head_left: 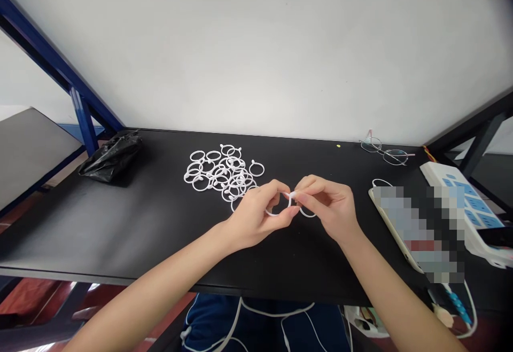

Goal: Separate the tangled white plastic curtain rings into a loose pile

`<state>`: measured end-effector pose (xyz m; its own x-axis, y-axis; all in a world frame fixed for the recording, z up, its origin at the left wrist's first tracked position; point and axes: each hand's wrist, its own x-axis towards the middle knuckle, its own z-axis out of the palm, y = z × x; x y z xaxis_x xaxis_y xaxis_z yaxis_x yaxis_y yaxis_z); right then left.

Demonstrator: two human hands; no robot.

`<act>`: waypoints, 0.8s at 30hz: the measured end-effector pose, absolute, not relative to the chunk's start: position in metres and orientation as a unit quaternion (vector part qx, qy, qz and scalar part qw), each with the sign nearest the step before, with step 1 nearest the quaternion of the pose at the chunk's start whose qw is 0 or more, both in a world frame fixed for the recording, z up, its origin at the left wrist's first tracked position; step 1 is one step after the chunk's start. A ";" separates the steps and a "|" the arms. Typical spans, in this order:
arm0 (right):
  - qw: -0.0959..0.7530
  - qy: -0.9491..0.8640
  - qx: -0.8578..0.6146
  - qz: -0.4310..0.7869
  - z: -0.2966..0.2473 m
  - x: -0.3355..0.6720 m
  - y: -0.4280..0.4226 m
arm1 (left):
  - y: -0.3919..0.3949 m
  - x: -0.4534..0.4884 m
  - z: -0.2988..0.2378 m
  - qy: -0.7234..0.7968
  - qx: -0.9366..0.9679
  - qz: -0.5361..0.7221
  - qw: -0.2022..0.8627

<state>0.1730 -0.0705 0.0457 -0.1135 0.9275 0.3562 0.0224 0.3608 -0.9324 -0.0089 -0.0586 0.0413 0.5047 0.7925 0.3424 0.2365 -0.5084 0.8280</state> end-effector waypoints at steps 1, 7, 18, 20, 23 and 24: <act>0.547 -0.629 -0.403 0.378 0.047 0.177 -0.069 | -0.057 -0.009 0.040 0.333 0.791 0.364 0.362; 0.475 -0.633 -0.581 0.191 0.039 0.205 -0.050 | -0.047 -0.007 0.023 0.340 0.877 0.281 0.190; 0.220 -0.721 -0.604 0.258 0.025 0.215 -0.043 | -0.038 -0.004 0.001 0.359 0.904 0.195 0.130; 0.205 -0.733 -0.592 0.267 0.027 0.216 -0.043 | -0.038 -0.005 0.001 0.363 0.896 0.214 0.142; 0.203 -0.736 -0.583 0.277 0.028 0.215 -0.044 | -0.040 -0.005 0.002 0.360 0.891 0.234 0.146; 0.206 -0.735 -0.583 0.280 0.028 0.214 -0.044 | -0.040 -0.005 0.002 0.359 0.891 0.236 0.146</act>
